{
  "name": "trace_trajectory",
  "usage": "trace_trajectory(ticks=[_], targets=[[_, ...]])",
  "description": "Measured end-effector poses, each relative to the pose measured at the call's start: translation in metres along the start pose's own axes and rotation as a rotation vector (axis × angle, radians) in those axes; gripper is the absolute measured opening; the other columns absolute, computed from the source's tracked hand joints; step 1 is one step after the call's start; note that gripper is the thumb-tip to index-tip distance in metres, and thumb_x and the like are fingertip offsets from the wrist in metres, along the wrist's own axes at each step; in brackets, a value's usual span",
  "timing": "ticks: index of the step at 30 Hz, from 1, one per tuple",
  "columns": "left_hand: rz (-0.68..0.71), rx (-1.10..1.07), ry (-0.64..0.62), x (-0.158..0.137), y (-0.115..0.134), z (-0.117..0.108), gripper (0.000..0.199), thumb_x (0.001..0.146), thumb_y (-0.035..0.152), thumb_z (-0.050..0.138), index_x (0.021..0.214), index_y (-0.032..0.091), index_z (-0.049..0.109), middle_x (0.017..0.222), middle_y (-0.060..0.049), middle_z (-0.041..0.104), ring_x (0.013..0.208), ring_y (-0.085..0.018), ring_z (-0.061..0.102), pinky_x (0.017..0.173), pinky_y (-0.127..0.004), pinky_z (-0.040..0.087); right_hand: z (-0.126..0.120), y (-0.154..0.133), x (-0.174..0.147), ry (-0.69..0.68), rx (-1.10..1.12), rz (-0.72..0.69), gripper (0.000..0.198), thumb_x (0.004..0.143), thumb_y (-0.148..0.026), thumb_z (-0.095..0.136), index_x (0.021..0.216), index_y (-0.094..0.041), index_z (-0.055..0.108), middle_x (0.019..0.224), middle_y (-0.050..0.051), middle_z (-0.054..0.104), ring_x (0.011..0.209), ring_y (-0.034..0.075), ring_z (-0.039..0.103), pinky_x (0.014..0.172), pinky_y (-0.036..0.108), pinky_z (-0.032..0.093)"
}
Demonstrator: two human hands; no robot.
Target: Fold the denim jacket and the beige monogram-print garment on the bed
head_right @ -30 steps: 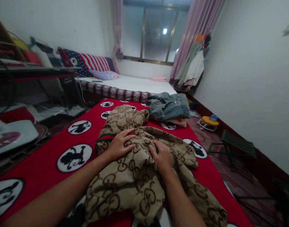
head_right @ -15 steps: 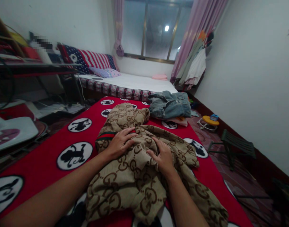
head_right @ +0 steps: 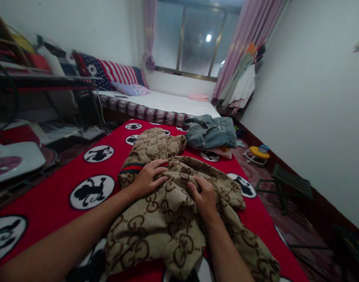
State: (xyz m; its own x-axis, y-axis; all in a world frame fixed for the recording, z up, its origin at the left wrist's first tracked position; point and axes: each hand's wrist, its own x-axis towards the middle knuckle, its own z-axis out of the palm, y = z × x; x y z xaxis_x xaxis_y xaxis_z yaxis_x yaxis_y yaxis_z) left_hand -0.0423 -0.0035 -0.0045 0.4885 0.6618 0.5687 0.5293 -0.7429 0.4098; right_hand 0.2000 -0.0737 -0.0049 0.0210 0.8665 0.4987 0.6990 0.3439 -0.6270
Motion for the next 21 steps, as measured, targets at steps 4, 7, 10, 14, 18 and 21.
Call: trace_trajectory(ticks=[4, 7, 10, 14, 18, 21], targets=[[0.096, -0.119, 0.022, -0.002, 0.01, -0.008, 0.015, 0.09, 0.028, 0.057, 0.097, 0.023, 0.068, 0.108, -0.006, 0.069, 0.116, -0.024, 0.055, 0.104, -0.044, 0.042, -0.013, 0.005, 0.003, 0.229, 0.089, 0.045, 0.031, 0.089, -0.044, 0.054, 0.105, -0.02, 0.066, 0.108, 0.009, 0.066, 0.1, 0.022, 0.062, 0.088, 0.036, 0.049], [0.12, -0.176, 0.054, -0.004, 0.026, -0.022, 0.016, 0.091, 0.03, 0.054, 0.091, 0.02, 0.066, 0.095, -0.007, 0.07, 0.098, -0.022, 0.062, 0.092, -0.039, 0.046, -0.026, 0.022, 0.006, 0.387, 0.058, 0.172, 0.035, 0.084, -0.045, 0.059, 0.104, -0.018, 0.065, 0.106, 0.011, 0.066, 0.093, 0.023, 0.064, 0.08, 0.037, 0.053], [0.089, -0.209, 0.053, -0.003, 0.042, -0.04, 0.022, 0.092, 0.036, 0.05, 0.085, 0.019, 0.063, 0.087, -0.006, 0.067, 0.088, -0.021, 0.061, 0.083, -0.036, 0.046, -0.037, 0.044, 0.009, 0.352, 0.041, 0.327, 0.047, 0.073, -0.048, 0.066, 0.107, -0.016, 0.064, 0.105, 0.014, 0.068, 0.088, 0.025, 0.067, 0.08, 0.043, 0.054], [-0.007, -0.184, 0.012, -0.005, 0.05, -0.065, 0.036, 0.095, 0.041, 0.04, 0.07, 0.02, 0.054, 0.067, -0.002, 0.057, 0.069, -0.018, 0.054, 0.068, -0.031, 0.043, -0.046, 0.058, 0.012, 0.077, 0.201, 0.497, 0.064, 0.06, -0.053, 0.074, 0.11, -0.015, 0.063, 0.1, 0.016, 0.071, 0.086, 0.029, 0.07, 0.079, 0.047, 0.056], [-0.075, -0.194, 0.031, -0.017, 0.037, -0.103, 0.044, 0.095, 0.04, 0.037, 0.057, 0.019, 0.039, 0.055, 0.001, 0.043, 0.054, -0.013, 0.044, 0.054, -0.025, 0.035, -0.057, 0.054, 0.01, -0.064, 0.283, 0.514, 0.064, 0.056, -0.054, 0.078, 0.106, -0.017, 0.066, 0.104, 0.016, 0.072, 0.097, 0.032, 0.069, 0.082, 0.046, 0.057], [-0.122, -0.178, 0.002, -0.038, 0.009, -0.138, 0.046, 0.094, 0.041, 0.041, 0.054, 0.017, 0.039, 0.052, 0.003, 0.04, 0.05, -0.008, 0.039, 0.049, -0.019, 0.03, -0.07, 0.048, 0.009, -0.184, 0.274, 0.462, 0.059, 0.059, -0.051, 0.078, 0.108, -0.019, 0.068, 0.106, 0.014, 0.072, 0.102, 0.033, 0.068, 0.082, 0.045, 0.058]])
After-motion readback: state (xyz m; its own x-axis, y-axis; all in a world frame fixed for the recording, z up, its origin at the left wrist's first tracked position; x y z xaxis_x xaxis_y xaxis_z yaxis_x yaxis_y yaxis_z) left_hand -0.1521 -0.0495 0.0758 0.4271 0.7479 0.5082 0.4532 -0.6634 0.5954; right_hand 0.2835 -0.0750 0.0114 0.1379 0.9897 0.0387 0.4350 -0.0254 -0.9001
